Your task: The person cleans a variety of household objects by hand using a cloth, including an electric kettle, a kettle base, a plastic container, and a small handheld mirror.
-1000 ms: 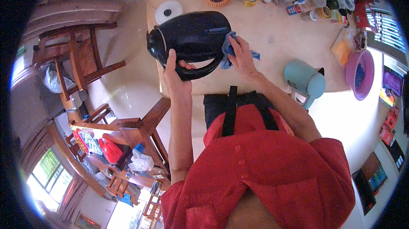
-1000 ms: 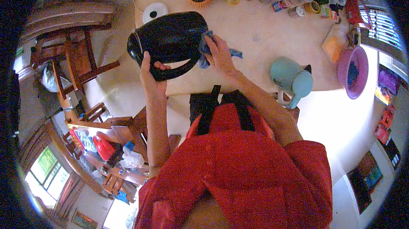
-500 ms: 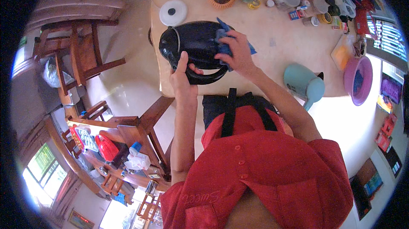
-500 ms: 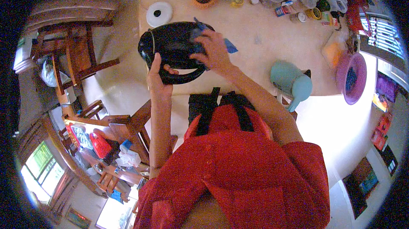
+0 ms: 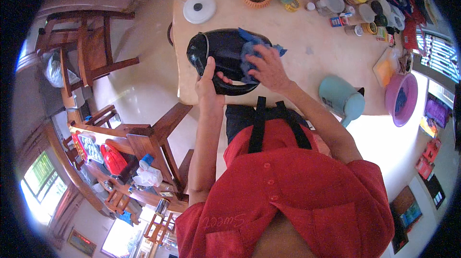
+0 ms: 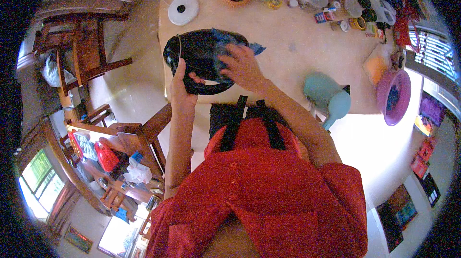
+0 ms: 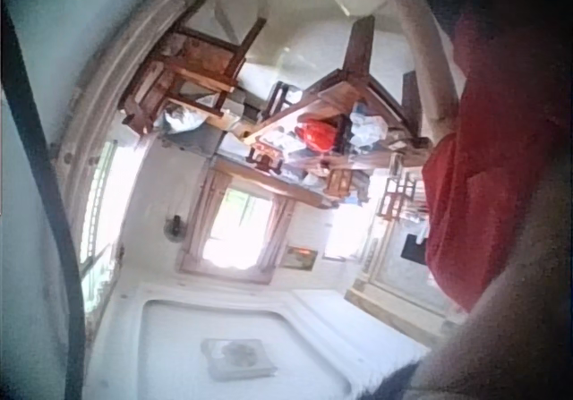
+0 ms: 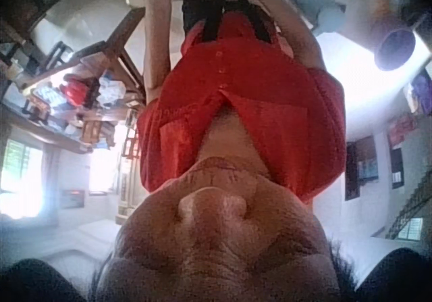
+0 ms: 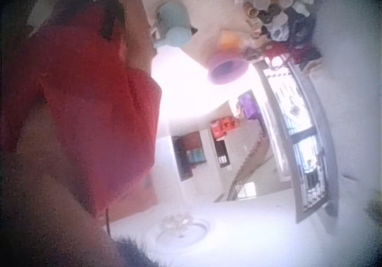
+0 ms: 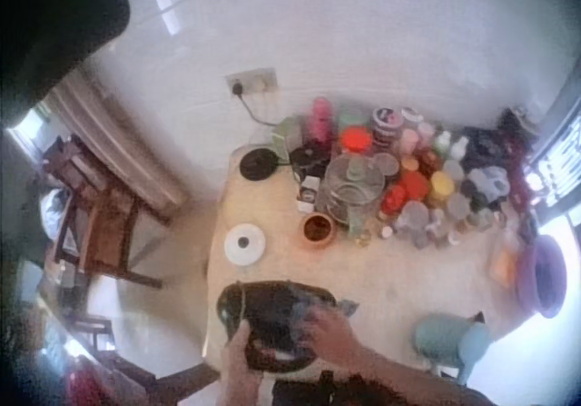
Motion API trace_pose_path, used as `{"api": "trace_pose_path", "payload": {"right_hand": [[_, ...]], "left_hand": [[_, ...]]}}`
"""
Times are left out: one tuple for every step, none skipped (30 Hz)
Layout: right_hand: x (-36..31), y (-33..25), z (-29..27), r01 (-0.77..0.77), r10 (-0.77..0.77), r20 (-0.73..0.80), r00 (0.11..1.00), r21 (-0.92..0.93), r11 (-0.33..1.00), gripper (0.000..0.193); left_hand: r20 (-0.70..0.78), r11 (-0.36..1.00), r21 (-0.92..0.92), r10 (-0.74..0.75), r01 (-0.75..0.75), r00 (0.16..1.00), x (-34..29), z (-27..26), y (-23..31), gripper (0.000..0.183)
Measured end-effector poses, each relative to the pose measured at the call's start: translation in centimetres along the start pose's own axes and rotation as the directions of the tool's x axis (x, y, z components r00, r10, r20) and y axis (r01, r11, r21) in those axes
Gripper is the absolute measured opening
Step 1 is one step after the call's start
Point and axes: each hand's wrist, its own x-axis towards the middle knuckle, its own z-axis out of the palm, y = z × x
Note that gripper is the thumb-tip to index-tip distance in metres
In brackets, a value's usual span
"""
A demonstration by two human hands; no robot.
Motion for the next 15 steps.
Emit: {"api": "trace_pose_path", "payload": {"right_hand": [[-1.0, 0.9, 0.2, 0.007, -0.007, 0.003, 1.0, 0.0, 1.0, 0.044], [-1.4, 1.1, 0.1, -0.123, 0.123, -0.003, 0.992, -0.013, 0.992, 0.042], [-1.7, 1.3, 0.1, -0.25, 0.25, -0.01, 0.968, -0.026, 0.968, 0.04], [-1.7, 1.1, 0.9, -0.261, 0.26, -0.052, 0.964, -0.018, 0.965, 0.039], [-1.0, 0.3, 1.2, -0.26, 0.259, -0.046, 0.965, -0.015, 0.965, 0.039], [0.2, -0.5, 1.3, -0.21, 0.209, -0.08, 0.975, 0.003, 0.978, 0.041], [1.5, -1.4, 1.4, -0.158, 0.16, -0.116, 0.98, 0.02, 0.987, 0.043], [2.7, -2.3, 1.4, -0.08, 0.086, -0.093, 0.992, 0.07, 0.994, 0.035], [4.6, -3.8, 0.7, -0.002, 0.015, -0.086, 0.996, 0.15, 0.989, 0.029], [5.7, -4.6, 1.1, -0.053, 0.086, -0.11, 0.99, 0.276, 0.96, 0.027], [6.3, -4.7, 1.3, -0.105, 0.166, -0.125, 0.978, 0.39, 0.915, 0.026], [6.7, -4.7, 1.0, -0.102, 0.163, -0.125, 0.979, 0.39, 0.915, 0.026], [7.1, -4.8, 0.8, -0.253, 0.314, -0.027, 0.949, 0.53, 0.809, 0.026], [7.4, -5.0, 0.6, -0.392, 0.437, 0.098, 0.894, 0.641, 0.66, 0.026], [7.4, -5.5, 0.6, -0.39, 0.431, 0.102, 0.897, 0.641, 0.661, 0.026]], "left_hand": [[0.003, 0.999, 0.033, 0.04, -0.04, 0.999, -0.3, 0.3, 0.3, 0.024], [0.002, 0.995, 0.064, 0.078, -0.078, 0.997, -0.6, 0.3, 0.4, 0.025], [-0.004, 0.995, 0.057, 0.078, -0.078, 0.997, -0.5, 0.2, 0.2, 0.025], [0.008, 0.997, 0.041, 0.071, -0.071, 0.997, -0.4, 0.2, 0.0, 0.026], [0.019, 0.998, 0.03, 0.063, -0.063, 0.998, -0.3, 0.2, -0.1, 0.027], [0.023, 0.998, 0.029, 0.048, -0.049, 0.999, 0.0, 0.2, -0.3, 0.028], [0.019, 0.998, 0.027, 0.051, -0.052, 0.999, 0.2, 0.1, -0.6, 0.028], [0.047, 0.999, 0.021, 0.03, -0.031, 0.998, 0.4, 0.0, -1.0, 0.027], [0.077, 1.0, 0.014, 0.01, -0.011, 0.997, 0.7, -0.3, -1.2, 0.027], [0.188, 1.0, 0.014, -0.012, 0.009, 0.982, 1.9, -1.8, -1.6, 0.032], [0.193, 1.0, 0.014, -0.016, 0.013, 0.981, 1.7, -1.0, -1.8, 0.032], [0.212, 0.998, -0.059, -0.012, 0.025, 0.977, 1.0, 0.1, -1.8, 0.037], [0.232, 0.991, -0.131, -0.006, 0.038, 0.973, 0.6, 0.8, -1.8, 0.042], [0.222, 0.985, -0.155, -0.041, 0.077, 0.974, 0.6, 0.6, -1.9, 0.047], [0.219, 0.984, -0.162, -0.036, 0.073, 0.975, 0.9, 0.1, -2.2, 0.047]]}}
